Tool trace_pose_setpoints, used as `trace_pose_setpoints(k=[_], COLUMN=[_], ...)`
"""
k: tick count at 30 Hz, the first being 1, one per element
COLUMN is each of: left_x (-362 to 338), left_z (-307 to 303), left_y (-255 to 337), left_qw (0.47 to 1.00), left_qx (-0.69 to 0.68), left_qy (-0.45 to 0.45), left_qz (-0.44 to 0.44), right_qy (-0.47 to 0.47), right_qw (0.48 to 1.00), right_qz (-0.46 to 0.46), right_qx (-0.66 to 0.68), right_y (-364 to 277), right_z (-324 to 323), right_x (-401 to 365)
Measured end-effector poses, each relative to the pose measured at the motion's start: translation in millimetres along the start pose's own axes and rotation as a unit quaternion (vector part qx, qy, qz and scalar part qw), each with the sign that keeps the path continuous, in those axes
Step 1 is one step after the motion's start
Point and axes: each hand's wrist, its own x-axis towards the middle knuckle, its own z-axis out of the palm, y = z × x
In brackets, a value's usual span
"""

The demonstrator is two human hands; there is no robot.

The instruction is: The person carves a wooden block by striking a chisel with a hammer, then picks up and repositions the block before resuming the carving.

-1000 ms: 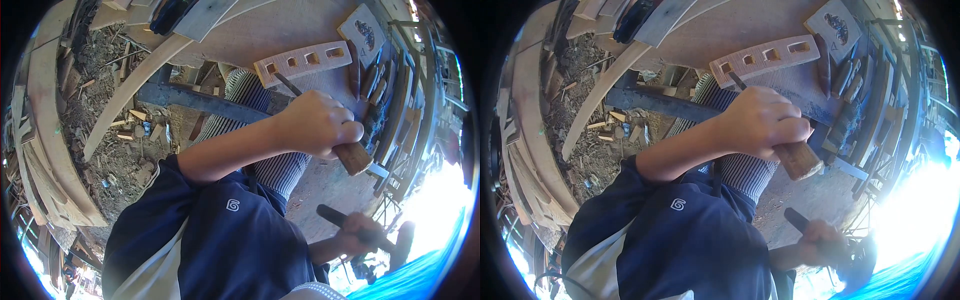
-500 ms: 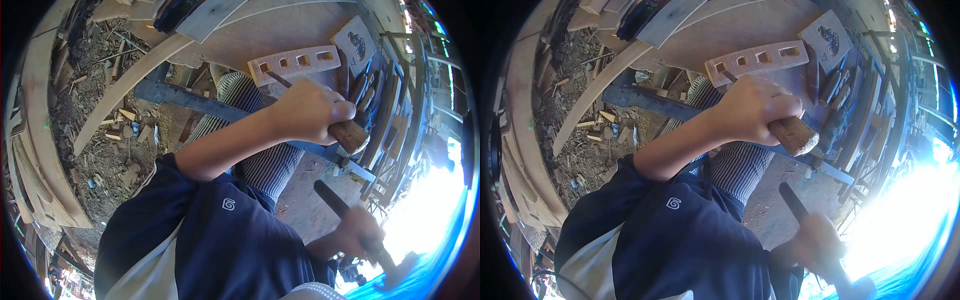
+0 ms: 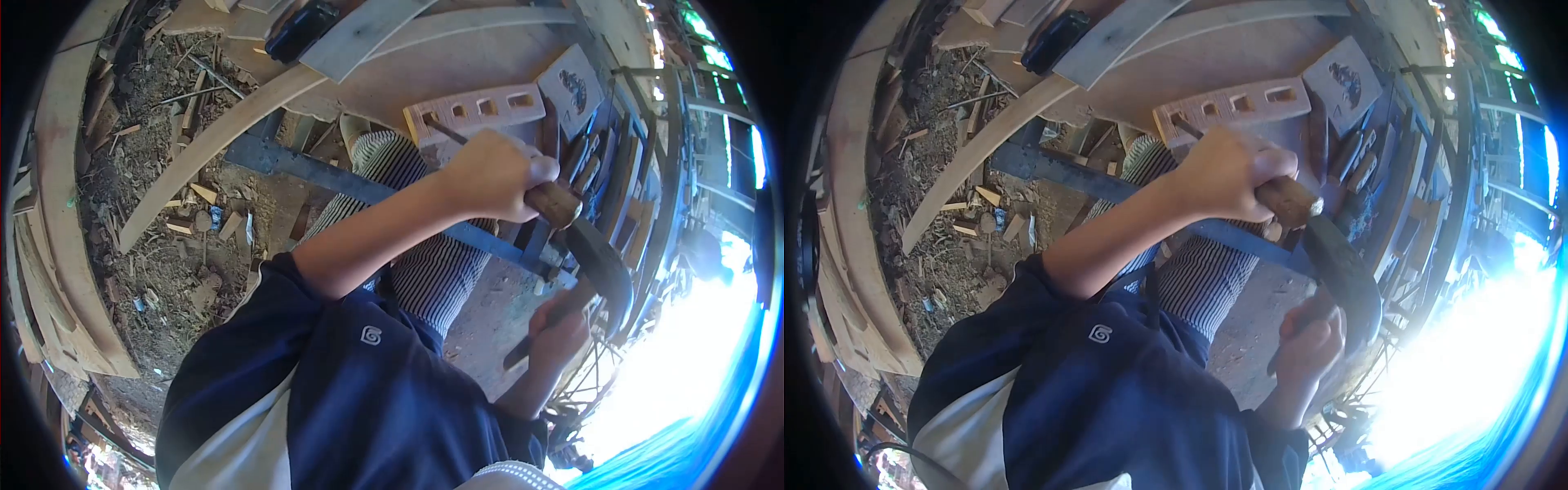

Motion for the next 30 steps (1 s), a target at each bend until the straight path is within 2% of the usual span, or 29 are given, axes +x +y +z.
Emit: trace_pose_setpoints(k=[3,4,6,8,9,11,13,15,17,18,19,20,21,23,26,30], left_x=[-6,-8,-13,-20,-21,-21,-10,-2,13,14,12,9,9,9,-1,-10], left_z=[4,6,11,13,12,6,-24,-72,-102,-104,-101,-96,-91,-82,-67,-55], left_y=[2,3,4,6,9,14,18,17,4,-18,-45,-61,-61,-62,-77,-88], left_qw=[0.999,1.000,1.000,0.992,0.992,0.962,0.959,0.982,0.936,0.937,0.934,0.909,0.909,0.871,0.884,0.880], left_qx=[-0.017,-0.007,0.002,0.016,0.014,-0.043,-0.101,-0.060,-0.072,-0.071,0.049,0.169,0.171,0.207,0.210,0.242], left_qy=[0.028,0.014,-0.001,0.029,0.026,0.171,0.217,0.149,0.058,0.054,-0.040,-0.131,-0.133,-0.207,-0.234,-0.230], left_qz=[-0.010,0.009,0.031,0.122,0.124,0.208,0.152,-0.099,-0.340,-0.338,-0.352,-0.359,-0.356,-0.394,-0.346,-0.338], right_qy=[-0.011,-0.008,-0.081,-0.043,-0.023,0.003,0.047,0.051,0.052,0.063,0.073,0.076,0.075,0.076,0.081,0.083], right_qw=[0.990,0.990,0.940,0.938,0.948,0.956,0.986,0.984,0.981,0.979,0.975,0.974,0.974,0.974,0.975,0.982], right_qz=[-0.100,-0.100,-0.112,-0.119,-0.097,-0.072,-0.062,-0.044,-0.028,0.006,0.039,0.040,0.056,0.072,0.087,0.069], right_qx=[0.099,0.099,0.311,0.322,0.303,0.284,0.145,0.163,0.183,0.195,0.207,0.210,0.204,0.200,0.187,0.154], right_y=[26,31,22,23,29,35,37,50,58,61,63,65,67,68,69,79], right_z=[-36,-46,-59,-62,-65,-64,-60,-63,-66,-66,-65,-64,-63,-60,-58,-61], right_x=[12,11,8,-2,-8,-16,-24,-31,-37,-39,-40,-41,-42,-44,-48,-53])
